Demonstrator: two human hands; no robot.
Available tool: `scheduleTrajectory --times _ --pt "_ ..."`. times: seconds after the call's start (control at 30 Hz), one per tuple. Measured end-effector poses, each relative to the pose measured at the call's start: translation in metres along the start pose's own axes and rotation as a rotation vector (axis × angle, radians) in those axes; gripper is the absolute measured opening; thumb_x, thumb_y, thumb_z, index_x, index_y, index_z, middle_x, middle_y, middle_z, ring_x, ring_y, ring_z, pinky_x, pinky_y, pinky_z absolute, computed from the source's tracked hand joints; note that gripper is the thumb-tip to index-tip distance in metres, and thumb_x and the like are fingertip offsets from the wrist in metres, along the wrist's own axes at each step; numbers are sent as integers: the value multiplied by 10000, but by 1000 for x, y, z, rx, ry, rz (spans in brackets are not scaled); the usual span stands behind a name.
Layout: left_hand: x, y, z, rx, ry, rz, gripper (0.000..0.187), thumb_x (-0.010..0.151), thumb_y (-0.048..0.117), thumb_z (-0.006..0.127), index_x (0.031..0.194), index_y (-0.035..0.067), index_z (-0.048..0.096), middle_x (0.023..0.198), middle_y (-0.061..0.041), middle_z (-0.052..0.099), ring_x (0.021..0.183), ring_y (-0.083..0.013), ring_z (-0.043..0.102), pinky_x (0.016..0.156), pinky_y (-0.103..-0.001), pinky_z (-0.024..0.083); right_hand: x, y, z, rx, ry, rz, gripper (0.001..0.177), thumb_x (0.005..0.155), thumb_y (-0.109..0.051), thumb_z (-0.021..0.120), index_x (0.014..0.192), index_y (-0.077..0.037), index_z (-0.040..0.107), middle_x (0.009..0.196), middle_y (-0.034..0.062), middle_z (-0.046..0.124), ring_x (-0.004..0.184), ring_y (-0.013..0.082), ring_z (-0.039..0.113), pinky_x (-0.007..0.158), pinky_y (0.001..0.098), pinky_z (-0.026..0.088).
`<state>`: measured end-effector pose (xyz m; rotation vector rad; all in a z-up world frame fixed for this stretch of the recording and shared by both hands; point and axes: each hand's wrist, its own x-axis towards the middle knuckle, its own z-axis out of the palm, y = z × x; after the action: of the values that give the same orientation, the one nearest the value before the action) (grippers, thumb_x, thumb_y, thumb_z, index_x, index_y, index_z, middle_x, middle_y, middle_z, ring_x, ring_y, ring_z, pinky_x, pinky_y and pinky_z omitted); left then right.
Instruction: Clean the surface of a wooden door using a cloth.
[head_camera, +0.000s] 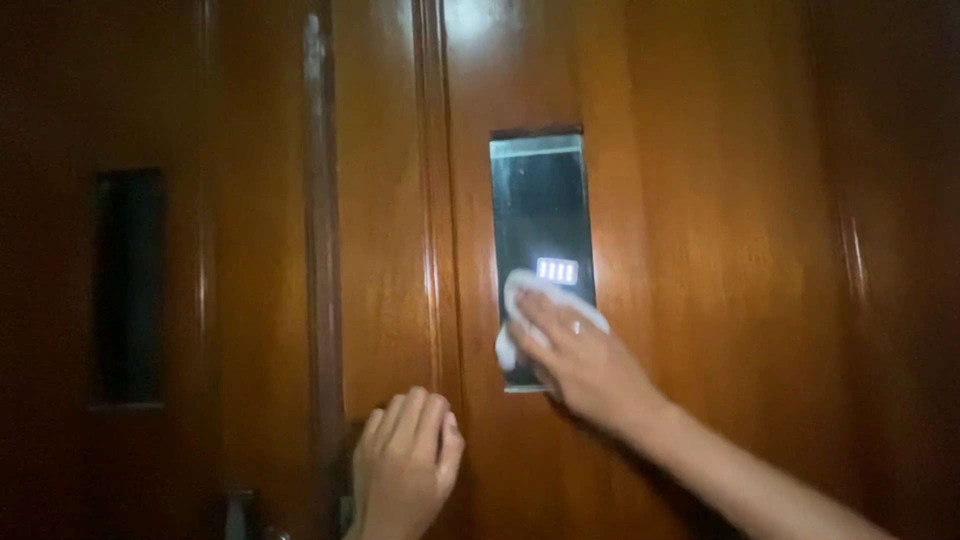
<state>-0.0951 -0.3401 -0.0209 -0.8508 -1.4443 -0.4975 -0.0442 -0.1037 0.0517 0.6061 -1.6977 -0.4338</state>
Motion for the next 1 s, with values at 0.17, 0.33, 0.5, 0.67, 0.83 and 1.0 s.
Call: scheduleTrajectory --times 0.17,0.33,0.5,0.67,0.83,1.0 --pt "-5 -4 9 -41 -51 -62 94 835 131 669 814 78 594 761 -85 534 736 -274 576 636 -407 431 86 63 -5 -68 56 249 411 990 -229 615 1360 -57 565 1478 226 506 1275 434 539 1018 489 462" --pt "-12 -3 2 -40 -42 -67 93 857 132 660 823 74 595 764 -92 530 749 -288 574 644 -413 429 137 71 -3 85 367 296 320 1087 -216 571 1352 -37 572 1409 220 576 1318 439 549 1115 483 454" --pt "-23 -6 -7 -100 -20 -92 77 868 126 646 830 72 606 767 -92 541 748 -288 582 642 -408 436 146 22 24 188 270 206 275 1037 -189 615 1288 -77 620 1379 175 608 1268 389 578 1049 460 486" --pt "-57 -15 -23 -95 -107 -148 70 881 119 639 840 64 620 761 -92 550 707 -272 575 635 -409 443 101 -37 29 187 184 52 281 999 -189 638 1263 -97 611 1419 140 596 1290 369 590 1022 440 519" --pt "-95 -13 -38 -84 -94 -119 72 869 125 640 853 57 625 769 -95 555 709 -278 572 630 -407 439 49 -78 46 211 41 -90 339 941 -113 630 1277 -123 584 1446 146 570 1288 361 601 995 420 537" --pt "-106 -19 -35 -73 -169 -135 79 879 129 637 839 61 635 735 -84 560 667 -259 564 605 -398 435 81 -85 53 129 -276 -164 495 972 -22 531 1438 -189 545 1566 135 474 1223 361 610 972 441 540"
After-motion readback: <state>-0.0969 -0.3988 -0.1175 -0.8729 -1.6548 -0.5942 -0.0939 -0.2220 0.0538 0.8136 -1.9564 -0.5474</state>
